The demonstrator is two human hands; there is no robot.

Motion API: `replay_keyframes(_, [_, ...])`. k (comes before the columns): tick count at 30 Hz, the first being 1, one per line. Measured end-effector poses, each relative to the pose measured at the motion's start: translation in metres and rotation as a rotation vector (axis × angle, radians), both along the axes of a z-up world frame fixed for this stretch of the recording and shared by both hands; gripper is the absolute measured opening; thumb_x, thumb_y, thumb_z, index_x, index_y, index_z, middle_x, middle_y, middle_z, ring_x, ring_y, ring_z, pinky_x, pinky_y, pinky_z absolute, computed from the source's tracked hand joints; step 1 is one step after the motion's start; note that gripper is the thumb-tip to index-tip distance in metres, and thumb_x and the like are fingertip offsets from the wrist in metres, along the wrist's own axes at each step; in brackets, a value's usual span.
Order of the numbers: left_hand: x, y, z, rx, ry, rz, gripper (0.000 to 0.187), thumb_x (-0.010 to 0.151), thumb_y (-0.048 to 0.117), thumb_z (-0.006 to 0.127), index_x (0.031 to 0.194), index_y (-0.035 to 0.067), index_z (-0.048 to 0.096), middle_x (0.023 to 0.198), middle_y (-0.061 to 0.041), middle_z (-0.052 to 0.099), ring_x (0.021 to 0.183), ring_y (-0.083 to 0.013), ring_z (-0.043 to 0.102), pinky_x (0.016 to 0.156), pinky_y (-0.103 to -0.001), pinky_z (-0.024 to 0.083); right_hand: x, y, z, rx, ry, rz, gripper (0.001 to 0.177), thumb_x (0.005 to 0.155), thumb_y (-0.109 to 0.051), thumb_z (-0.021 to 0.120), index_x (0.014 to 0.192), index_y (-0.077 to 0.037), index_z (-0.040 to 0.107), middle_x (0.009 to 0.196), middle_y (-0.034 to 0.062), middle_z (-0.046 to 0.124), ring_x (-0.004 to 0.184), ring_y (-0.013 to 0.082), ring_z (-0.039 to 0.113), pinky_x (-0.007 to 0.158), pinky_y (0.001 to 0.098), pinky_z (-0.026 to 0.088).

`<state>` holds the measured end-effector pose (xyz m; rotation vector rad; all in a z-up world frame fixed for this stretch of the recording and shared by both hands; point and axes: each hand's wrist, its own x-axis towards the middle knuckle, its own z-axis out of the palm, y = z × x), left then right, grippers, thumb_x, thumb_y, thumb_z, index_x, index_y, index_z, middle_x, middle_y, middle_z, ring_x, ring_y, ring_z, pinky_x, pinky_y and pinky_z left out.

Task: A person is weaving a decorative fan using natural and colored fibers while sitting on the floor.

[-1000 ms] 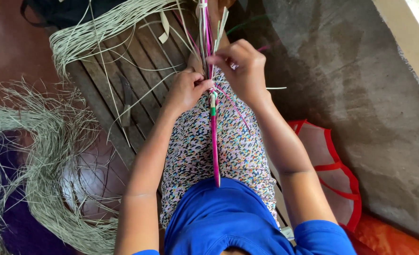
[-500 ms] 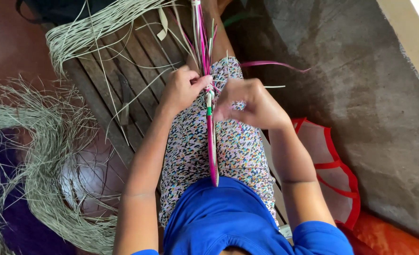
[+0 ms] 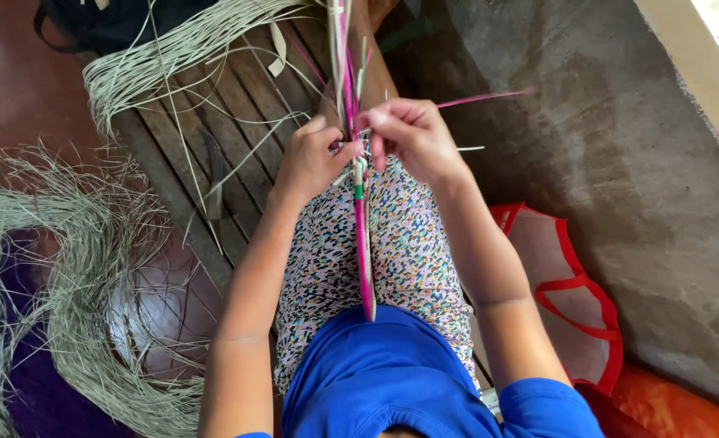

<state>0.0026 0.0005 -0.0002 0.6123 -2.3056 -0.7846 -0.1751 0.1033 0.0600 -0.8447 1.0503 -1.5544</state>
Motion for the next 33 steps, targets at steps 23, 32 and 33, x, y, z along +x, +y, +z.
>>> replay_keyframes(23, [0.03, 0.048, 0.084, -0.406, -0.081, 0.145, 0.037, 0.096, 0.033, 0.075, 0.069, 0.012, 0.063, 0.076, -0.006, 0.055, 0.07, -0.0339, 0.068, 0.056, -0.041, 0.055, -0.007, 0.004, 0.006, -0.457, 1.107, 0.234, 0.074, 0.067, -0.058, 0.089, 0.109, 0.0, 0.067, 0.101, 0.018, 0.066, 0.107, 0.0434, 0.06, 0.104, 0.0561, 0.044])
replay_keyframes(32, [0.068, 0.047, 0.139, -0.307, 0.098, 0.07, 0.035, 0.096, 0.029, 0.081, 0.074, 0.007, 0.064, 0.085, -0.011, 0.062, 0.08, -0.0342, 0.07, 0.069, -0.042, 0.057, 0.048, 0.032, 0.046, -0.481, 1.4, -0.153, 0.06, 0.076, -0.065, 0.083, 0.098, -0.011, 0.069, 0.077, 0.0052, 0.061, 0.08, 0.0273, 0.064, 0.073, 0.0381, 0.051])
replay_keyframes(33, [0.069, 0.047, 0.141, -0.286, 0.116, 0.066, 0.034, 0.098, 0.027, 0.079, 0.075, 0.007, 0.064, 0.088, -0.008, 0.065, 0.084, -0.0307, 0.072, 0.073, -0.038, 0.058, 0.052, 0.036, 0.048, -0.47, 1.476, -0.241, 0.061, 0.079, -0.067, 0.082, 0.099, -0.011, 0.068, 0.076, 0.005, 0.06, 0.08, 0.0266, 0.063, 0.072, 0.0374, 0.05])
